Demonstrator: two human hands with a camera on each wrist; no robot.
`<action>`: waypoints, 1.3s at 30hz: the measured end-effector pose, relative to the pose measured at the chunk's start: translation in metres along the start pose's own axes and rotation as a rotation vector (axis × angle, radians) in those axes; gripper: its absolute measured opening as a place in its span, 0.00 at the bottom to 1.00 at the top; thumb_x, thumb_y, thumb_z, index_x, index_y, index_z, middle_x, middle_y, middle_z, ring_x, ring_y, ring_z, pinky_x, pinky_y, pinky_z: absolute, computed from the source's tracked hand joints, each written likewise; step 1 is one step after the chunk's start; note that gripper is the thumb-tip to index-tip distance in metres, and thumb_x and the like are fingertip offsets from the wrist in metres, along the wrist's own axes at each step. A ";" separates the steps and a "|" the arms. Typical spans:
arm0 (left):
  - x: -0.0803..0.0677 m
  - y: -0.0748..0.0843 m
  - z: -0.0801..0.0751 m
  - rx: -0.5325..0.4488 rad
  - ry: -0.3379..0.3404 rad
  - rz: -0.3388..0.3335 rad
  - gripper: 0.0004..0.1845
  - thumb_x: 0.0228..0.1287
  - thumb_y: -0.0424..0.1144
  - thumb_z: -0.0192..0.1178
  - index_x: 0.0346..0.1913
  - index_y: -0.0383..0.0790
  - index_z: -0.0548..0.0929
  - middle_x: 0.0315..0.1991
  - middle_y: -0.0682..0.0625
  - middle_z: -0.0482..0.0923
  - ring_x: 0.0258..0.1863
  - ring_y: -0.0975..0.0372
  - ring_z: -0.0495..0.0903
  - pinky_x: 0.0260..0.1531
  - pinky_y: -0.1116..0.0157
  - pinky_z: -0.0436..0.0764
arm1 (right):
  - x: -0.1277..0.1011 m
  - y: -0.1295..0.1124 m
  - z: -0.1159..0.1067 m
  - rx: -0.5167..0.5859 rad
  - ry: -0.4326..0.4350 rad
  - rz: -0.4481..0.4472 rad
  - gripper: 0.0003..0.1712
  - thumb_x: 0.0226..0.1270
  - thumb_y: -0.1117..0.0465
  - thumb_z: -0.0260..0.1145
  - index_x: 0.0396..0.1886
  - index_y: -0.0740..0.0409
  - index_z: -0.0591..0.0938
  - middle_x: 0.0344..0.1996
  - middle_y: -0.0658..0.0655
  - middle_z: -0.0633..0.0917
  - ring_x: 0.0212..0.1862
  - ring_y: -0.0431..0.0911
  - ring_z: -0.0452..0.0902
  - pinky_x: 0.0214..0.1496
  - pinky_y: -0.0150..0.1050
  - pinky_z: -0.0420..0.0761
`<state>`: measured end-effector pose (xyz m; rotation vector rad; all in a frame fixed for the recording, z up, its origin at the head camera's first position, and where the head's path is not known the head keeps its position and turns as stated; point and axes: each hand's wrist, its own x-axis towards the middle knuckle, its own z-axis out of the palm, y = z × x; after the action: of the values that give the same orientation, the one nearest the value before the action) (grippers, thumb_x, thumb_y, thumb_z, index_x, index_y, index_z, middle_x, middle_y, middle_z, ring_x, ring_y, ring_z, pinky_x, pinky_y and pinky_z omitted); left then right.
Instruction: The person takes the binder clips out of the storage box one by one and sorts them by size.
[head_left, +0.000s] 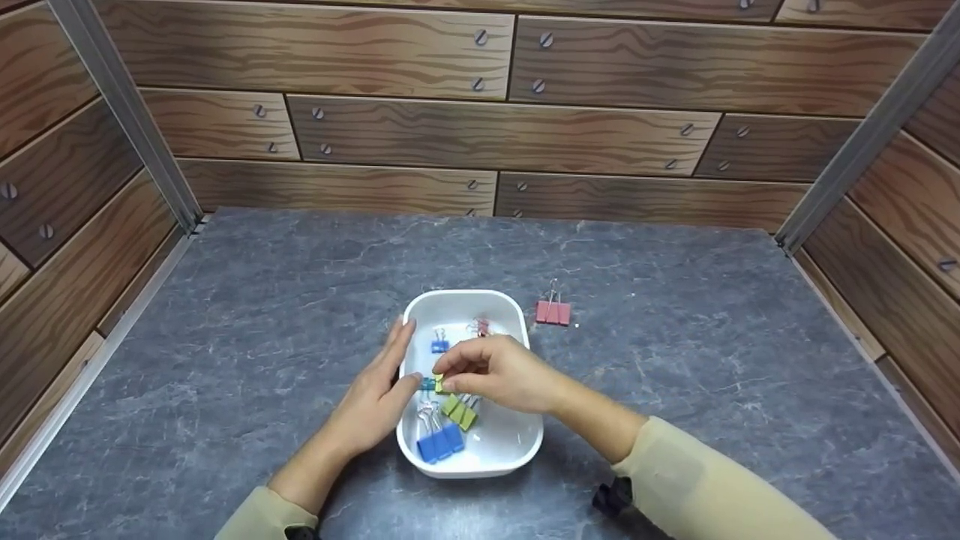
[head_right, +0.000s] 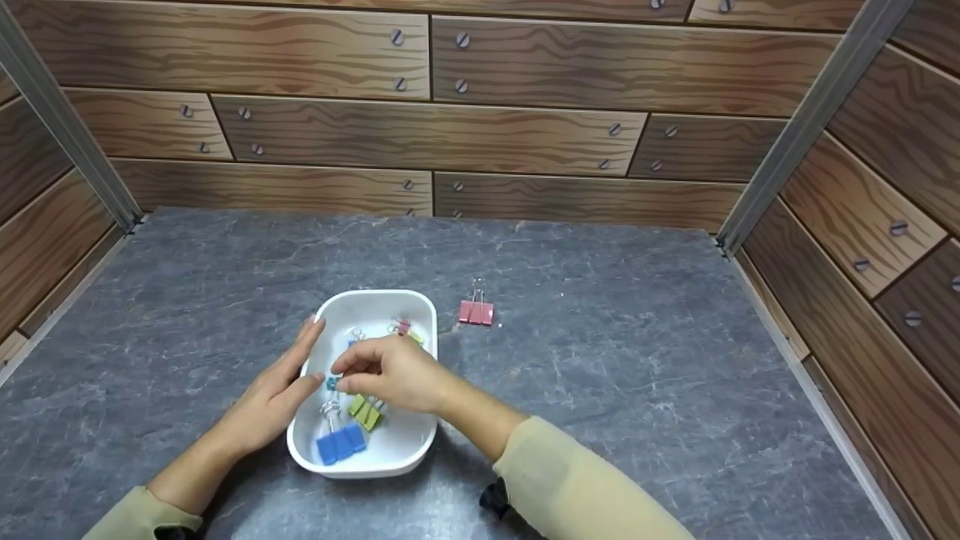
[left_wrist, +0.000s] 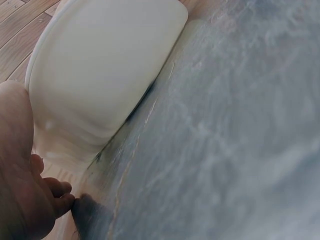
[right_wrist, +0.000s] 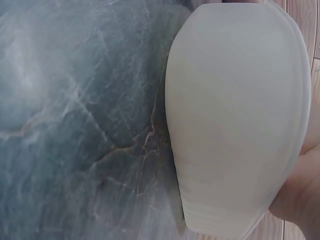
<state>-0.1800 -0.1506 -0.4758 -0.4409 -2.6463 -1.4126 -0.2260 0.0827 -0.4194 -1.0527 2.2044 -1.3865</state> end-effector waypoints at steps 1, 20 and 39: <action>0.000 0.000 0.000 -0.001 0.000 0.003 0.39 0.79 0.41 0.54 0.87 0.47 0.53 0.86 0.42 0.46 0.83 0.48 0.51 0.79 0.43 0.55 | 0.000 0.001 0.000 -0.011 0.000 0.003 0.13 0.71 0.66 0.74 0.52 0.67 0.89 0.41 0.56 0.92 0.43 0.39 0.86 0.50 0.35 0.86; 0.000 0.003 -0.001 -0.008 -0.006 -0.001 0.39 0.79 0.39 0.54 0.87 0.48 0.53 0.86 0.44 0.44 0.83 0.48 0.49 0.79 0.42 0.54 | 0.000 0.002 0.007 -0.175 -0.098 -0.023 0.07 0.70 0.62 0.75 0.45 0.57 0.93 0.41 0.47 0.93 0.42 0.33 0.84 0.51 0.33 0.84; 0.000 0.002 -0.001 0.000 -0.004 -0.019 0.39 0.79 0.39 0.54 0.87 0.50 0.53 0.86 0.44 0.46 0.84 0.50 0.49 0.79 0.42 0.54 | 0.002 0.003 0.011 -0.214 -0.118 -0.014 0.04 0.69 0.60 0.77 0.40 0.56 0.93 0.31 0.44 0.90 0.34 0.30 0.79 0.42 0.29 0.81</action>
<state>-0.1792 -0.1506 -0.4739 -0.4206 -2.6606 -1.4184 -0.2221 0.0751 -0.4269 -1.1914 2.2992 -1.0808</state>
